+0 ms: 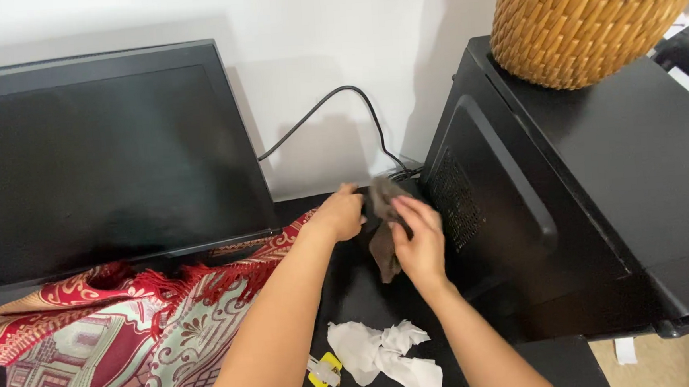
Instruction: Cleaning the desk, PC tower, and peripheral devices and laying a rug.
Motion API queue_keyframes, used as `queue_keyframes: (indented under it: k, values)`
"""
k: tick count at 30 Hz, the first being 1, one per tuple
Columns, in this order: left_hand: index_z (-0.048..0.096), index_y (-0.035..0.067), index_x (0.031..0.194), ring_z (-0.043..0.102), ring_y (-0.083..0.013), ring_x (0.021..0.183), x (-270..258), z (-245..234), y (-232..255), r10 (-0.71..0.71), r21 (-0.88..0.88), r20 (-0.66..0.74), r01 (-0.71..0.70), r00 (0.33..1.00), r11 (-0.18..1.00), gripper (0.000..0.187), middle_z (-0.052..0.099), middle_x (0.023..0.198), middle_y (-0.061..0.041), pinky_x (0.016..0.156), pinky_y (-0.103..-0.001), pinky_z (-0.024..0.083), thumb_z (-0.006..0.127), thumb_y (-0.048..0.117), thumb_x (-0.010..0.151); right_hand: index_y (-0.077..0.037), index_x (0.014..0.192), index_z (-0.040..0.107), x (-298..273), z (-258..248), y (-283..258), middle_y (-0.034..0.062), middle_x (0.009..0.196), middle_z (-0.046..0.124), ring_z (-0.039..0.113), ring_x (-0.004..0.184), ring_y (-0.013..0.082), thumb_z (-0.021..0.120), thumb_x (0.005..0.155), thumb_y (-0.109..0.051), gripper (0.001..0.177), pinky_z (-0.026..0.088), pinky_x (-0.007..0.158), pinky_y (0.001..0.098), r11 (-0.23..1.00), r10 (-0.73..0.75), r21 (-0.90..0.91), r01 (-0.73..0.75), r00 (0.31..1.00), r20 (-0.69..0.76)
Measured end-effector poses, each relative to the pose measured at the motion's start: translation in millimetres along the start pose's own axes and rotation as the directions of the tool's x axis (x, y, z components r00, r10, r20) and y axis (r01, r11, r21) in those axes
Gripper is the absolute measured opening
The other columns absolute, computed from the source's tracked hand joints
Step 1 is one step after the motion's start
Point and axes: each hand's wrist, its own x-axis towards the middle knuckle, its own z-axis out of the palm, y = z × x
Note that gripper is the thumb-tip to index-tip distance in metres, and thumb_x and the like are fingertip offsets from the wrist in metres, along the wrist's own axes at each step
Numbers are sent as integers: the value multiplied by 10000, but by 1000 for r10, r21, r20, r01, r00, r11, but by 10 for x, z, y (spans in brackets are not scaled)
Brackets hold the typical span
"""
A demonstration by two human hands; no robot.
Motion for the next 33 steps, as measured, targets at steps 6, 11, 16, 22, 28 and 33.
queue_keyframes:
  k: [6,11,16,22,28,33]
  values:
    - [701,59,1215,646,-416,1161,113,-6,32,-178,-96,158,195,971,976,353,691,1221,-249,1009,-492,511,539,103,904,-66,1208,701,-445,14,-318,80,1182,639,585,1093,316,705,798,-79,411,495,951,437,861,-439,-126,492,846,301]
    - [626,-3,1301,611,-409,1237,103,7,158,-204,28,205,202,957,979,396,598,1379,-250,1026,-474,514,511,106,938,12,1194,707,-430,425,-283,134,1205,621,543,1064,309,664,788,-152,441,464,850,408,686,-254,-456,567,773,581]
    - [452,-31,1477,579,-383,1323,68,93,216,-245,111,259,223,934,968,535,516,1505,-209,1047,-449,522,492,119,965,-67,1084,737,-563,680,-293,167,1213,598,518,1113,372,653,793,-114,306,453,864,449,715,-136,-483,505,779,613]
    - [379,19,1522,387,-413,1427,-121,176,-8,-144,24,150,142,978,990,650,337,1592,-222,1115,-481,374,523,36,889,-31,1035,749,-550,733,122,167,1117,703,643,1036,365,662,822,-143,256,526,929,453,810,23,-461,363,765,644]
    - [735,112,1243,593,-337,1381,-828,42,-232,-174,-25,31,175,984,984,395,628,1411,-190,1204,-419,477,557,66,894,-114,1079,794,-301,-50,-303,129,1150,763,649,1103,367,685,792,-180,314,529,993,471,942,233,-335,21,676,699]
    - [679,-39,1134,567,-441,1158,-1221,358,-445,-216,178,-93,229,972,957,521,616,1213,-238,900,-553,464,781,185,675,13,1471,444,-1276,546,187,232,1580,382,402,1389,492,637,780,-3,718,483,1030,435,835,226,-474,279,611,758]
